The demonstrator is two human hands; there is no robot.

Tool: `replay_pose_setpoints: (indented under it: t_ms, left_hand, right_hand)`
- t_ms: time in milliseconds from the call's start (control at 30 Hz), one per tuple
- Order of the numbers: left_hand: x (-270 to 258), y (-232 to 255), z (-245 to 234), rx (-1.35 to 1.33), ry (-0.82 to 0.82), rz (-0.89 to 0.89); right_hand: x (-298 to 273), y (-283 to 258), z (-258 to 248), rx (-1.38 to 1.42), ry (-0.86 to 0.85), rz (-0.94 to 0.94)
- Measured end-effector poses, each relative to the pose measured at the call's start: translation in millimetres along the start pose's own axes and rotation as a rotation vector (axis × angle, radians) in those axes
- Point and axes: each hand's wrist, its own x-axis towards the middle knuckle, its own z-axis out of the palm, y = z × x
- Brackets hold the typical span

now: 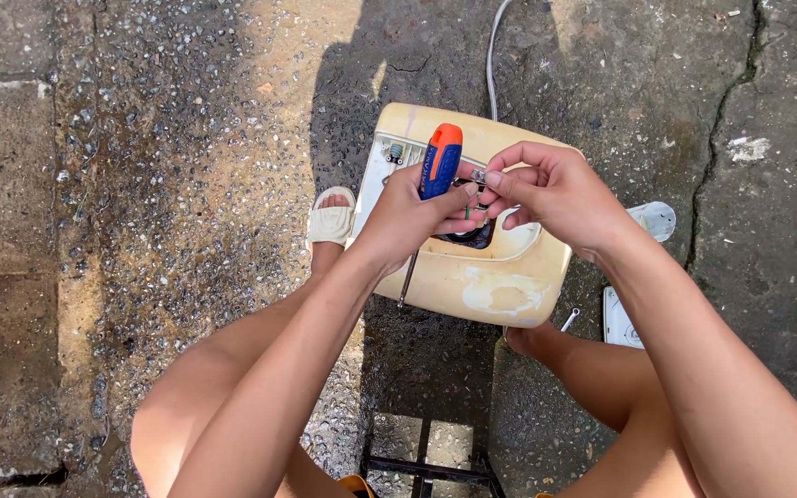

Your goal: Disassembling and inspecting the internal components of a water heater using a screwdriver

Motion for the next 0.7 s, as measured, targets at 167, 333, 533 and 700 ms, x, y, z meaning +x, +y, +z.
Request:
replay_pose_setpoints:
  t_ms: [167, 333, 533, 700]
  left_hand:
    - [9.4, -14.6, -4.6, -0.053, 0.035, 0.019]
    - [12.1, -19.6, -6.4, -0.071, 0.071, 0.038]
    - [9.2, -18.2, -3.1, -0.056, 0.074, 0.072]
    - [10.5, -23.3, -0.5, -0.015, 0.112, 0.123]
  right_hand:
    - [2.5, 0.0, 1.7, -0.003, 0.021, -0.01]
    - [2.3, -1.4, -6.0, -0.011, 0.077, -0.051]
    - [-3.6, -13.3, -1.1, -0.001, 0.058, -0.128]
    - [-2.1, -12.1, 3.6, -0.032, 0.012, -0.191]
